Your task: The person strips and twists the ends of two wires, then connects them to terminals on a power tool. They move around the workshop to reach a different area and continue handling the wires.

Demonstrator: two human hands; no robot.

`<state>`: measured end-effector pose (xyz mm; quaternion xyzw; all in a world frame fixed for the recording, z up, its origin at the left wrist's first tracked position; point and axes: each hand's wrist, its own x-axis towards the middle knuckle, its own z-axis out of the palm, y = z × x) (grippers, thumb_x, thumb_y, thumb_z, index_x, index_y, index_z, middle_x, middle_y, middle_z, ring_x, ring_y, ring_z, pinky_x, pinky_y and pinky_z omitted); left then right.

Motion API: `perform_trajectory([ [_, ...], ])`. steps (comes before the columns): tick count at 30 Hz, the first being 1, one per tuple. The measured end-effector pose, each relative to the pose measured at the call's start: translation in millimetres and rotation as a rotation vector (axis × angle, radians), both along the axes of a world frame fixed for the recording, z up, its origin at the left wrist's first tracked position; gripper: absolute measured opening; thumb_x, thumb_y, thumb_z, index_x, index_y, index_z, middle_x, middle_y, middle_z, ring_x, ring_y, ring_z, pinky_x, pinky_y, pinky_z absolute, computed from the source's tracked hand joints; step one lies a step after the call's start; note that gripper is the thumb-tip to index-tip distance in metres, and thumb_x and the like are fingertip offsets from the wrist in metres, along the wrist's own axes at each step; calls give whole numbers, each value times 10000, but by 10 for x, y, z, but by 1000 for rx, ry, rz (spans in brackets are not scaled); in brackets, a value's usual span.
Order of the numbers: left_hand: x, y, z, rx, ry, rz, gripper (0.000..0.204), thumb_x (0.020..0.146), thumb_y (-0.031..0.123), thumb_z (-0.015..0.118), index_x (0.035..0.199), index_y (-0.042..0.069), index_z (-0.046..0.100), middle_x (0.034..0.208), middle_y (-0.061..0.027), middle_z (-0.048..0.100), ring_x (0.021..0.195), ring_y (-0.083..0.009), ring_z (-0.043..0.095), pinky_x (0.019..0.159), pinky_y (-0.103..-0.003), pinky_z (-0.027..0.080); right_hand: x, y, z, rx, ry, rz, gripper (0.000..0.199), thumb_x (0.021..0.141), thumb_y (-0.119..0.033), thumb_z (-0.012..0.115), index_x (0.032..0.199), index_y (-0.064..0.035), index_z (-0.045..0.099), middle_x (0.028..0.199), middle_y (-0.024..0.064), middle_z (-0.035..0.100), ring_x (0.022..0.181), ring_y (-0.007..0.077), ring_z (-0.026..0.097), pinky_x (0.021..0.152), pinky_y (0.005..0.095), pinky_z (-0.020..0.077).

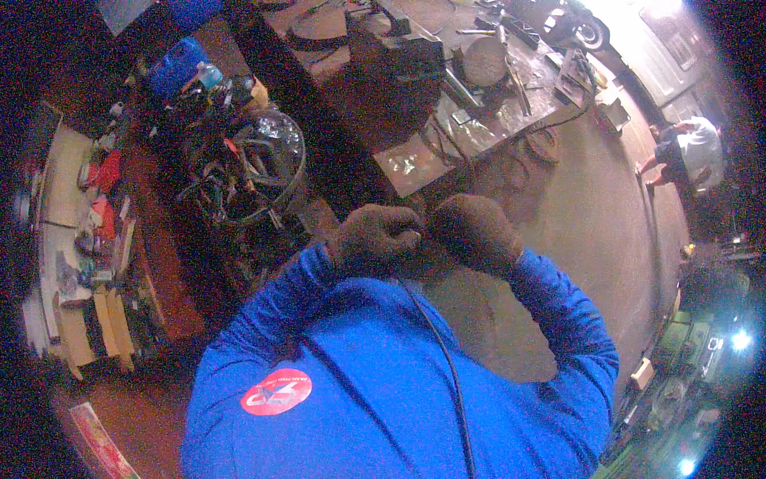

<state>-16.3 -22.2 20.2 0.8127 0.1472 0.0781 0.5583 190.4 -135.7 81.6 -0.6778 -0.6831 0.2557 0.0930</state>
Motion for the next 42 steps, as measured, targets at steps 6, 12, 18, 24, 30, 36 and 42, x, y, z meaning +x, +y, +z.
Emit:
perform_trajectory([
  [6, -2, -36, -72, 322, -44, 60, 320, 945, 348, 634, 1058, 62, 726, 866, -149, 718, 812, -239, 697, 750, -413, 568, 98, -88, -210, 16, 395, -246, 184, 928, -233, 727, 999, -68, 765, 925, 130, 717, 899, 256, 714, 772, 395, 568],
  [12, -44, 123, -302, -411, -68, 85, 272, 952, 291, 645, 1053, 57, 742, 880, -92, 722, 828, -209, 685, 776, -398, 545, -143, 114, -50, 722, -152, 197, 237, 794, -187, 755, 1023, -128, 766, 962, 122, 742, 925, 334, 711, 785, 470, 563],
  [18, 70, 85, -270, -653, 15, -7, 266, 969, 273, 651, 1052, 39, 747, 898, -12, 716, 834, -159, 647, 760, -366, 540, 56, 48, -192, 470, -241, 205, 151, 785, -166, 728, 931, -142, 760, 906, 123, 740, 870, 366, 700, 714, 488, 541],
  [24, 267, -77, -269, 126, -50, 94, 268, 919, 332, 665, 1032, 104, 749, 863, -163, 719, 798, -328, 720, 715, -439, 563, 276, -154, -538, -87, 363, -230, 183, 853, -257, 742, 981, -128, 763, 912, 151, 735, 865, 358, 718, 737, 476, 582],
  [30, 384, -36, -285, 155, 50, 108, 336, 918, 401, 643, 1033, 104, 750, 923, -195, 714, 871, -394, 710, 779, -465, 569, 371, -114, -380, 404, 12, -176, 294, 860, -300, 783, 1075, -103, 747, 909, 137, 736, 859, 353, 717, 758, 473, 583],
  [36, 471, 166, -488, -419, 5, 24, 362, 1001, 309, 599, 1131, -2, 731, 1003, -56, 745, 885, -213, 696, 811, -394, 577, 510, 44, -481, 699, -89, 277, 329, 842, -259, 763, 1146, -135, 751, 1065, 134, 750, 956, 330, 735, 749, 467, 602],
  [42, 475, 78, -477, -607, 60, -12, 336, 1008, 278, 585, 1124, -6, 723, 1019, -86, 748, 915, -234, 702, 838, -394, 576, 648, 110, -558, 551, -69, 293, 219, 844, -228, 748, 1036, -123, 765, 851, 129, 752, 761, 350, 735, 667, 467, 597],
])
